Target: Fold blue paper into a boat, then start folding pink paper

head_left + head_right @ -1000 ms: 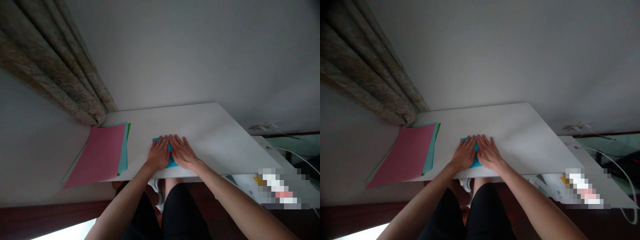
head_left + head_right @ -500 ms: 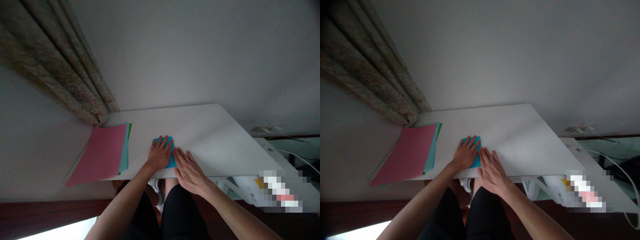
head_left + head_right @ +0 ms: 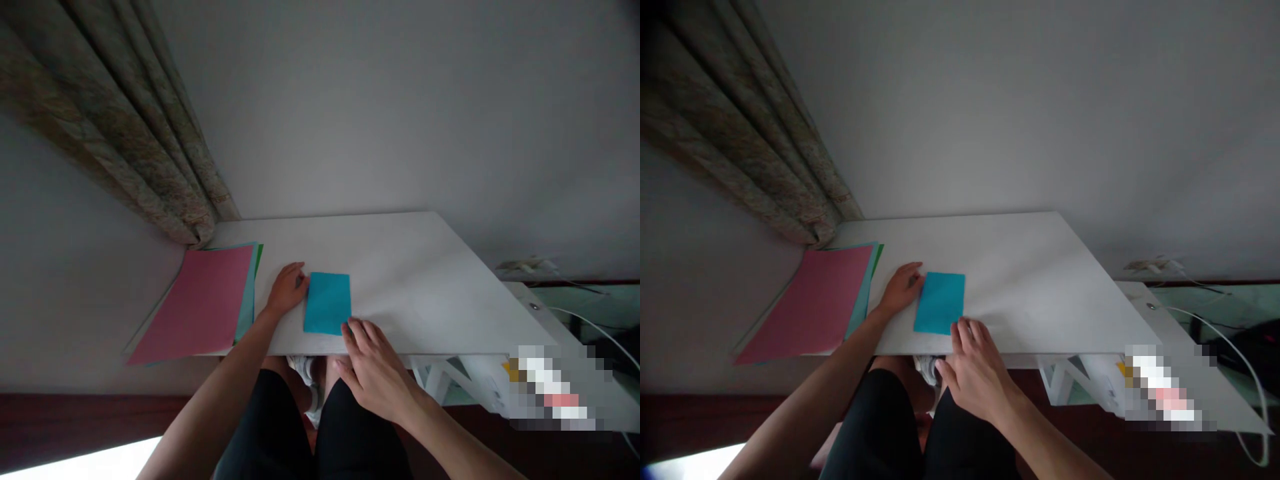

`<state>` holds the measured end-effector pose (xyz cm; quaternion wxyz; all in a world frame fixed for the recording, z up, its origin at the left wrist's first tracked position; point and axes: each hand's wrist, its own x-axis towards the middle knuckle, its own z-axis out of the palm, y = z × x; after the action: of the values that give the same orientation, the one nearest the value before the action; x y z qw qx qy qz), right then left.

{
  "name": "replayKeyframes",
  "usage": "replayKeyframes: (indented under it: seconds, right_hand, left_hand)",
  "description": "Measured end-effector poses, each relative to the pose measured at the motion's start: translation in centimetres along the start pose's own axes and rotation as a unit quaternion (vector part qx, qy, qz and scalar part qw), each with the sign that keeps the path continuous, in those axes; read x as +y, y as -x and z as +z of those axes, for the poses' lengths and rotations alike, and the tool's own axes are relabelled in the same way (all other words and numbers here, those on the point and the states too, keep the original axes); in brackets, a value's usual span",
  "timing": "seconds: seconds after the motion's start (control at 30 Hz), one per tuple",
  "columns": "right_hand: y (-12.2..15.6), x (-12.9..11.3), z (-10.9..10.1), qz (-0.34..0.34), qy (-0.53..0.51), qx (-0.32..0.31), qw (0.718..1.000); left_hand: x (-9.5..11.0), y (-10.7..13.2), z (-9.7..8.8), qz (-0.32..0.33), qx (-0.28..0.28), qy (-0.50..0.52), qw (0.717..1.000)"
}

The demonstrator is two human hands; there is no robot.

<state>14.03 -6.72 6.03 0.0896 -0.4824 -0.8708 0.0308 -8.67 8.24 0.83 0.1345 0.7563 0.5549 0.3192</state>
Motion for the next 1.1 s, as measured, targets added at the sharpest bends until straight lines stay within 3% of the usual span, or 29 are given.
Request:
replayKeyframes:
  seconds: [0.17, 0.43, 0.7, 0.9, 1.0, 1.1]
  right_hand:
    - [-1.0, -0.3, 0.4, -0.01, -0.034, 0.025, 0.999]
    - [-1.5, 0.6, 1.1, -0.022, -0.107, 0.033, 0.994]
    - [-1.8, 1.5, 1.5, -0.044, -0.141, 0.024, 0.989]
    - [-1.8, 1.4, 2.0, -0.035, -0.152, 0.02, 0.987]
    - [-1.8, 1.5, 2.2, -0.036, -0.161, 0.015, 0.986]
    - [-1.8, 1.5, 2.1, -0.029, -0.176, 0.012, 0.984]
  left_hand:
    - [0.3, 0.2, -0.3, -0.011, 0.013, 0.086, 0.996]
    - [0.2, 0.1, -0.8, -0.079, 0.037, 0.194, 0.977]
    - [0.1, 0.0, -0.7, -0.132, 0.09, 0.181, 0.97]
    - [-0.2, 0.3, -0.8, -0.094, 0.109, 0.18, 0.973]
    - [-0.5, 0.7, -0.7, -0.034, 0.128, 0.186, 0.974]
    - [-0.6, 1.2, -0.9, 0.033, 0.112, 0.203, 0.972]
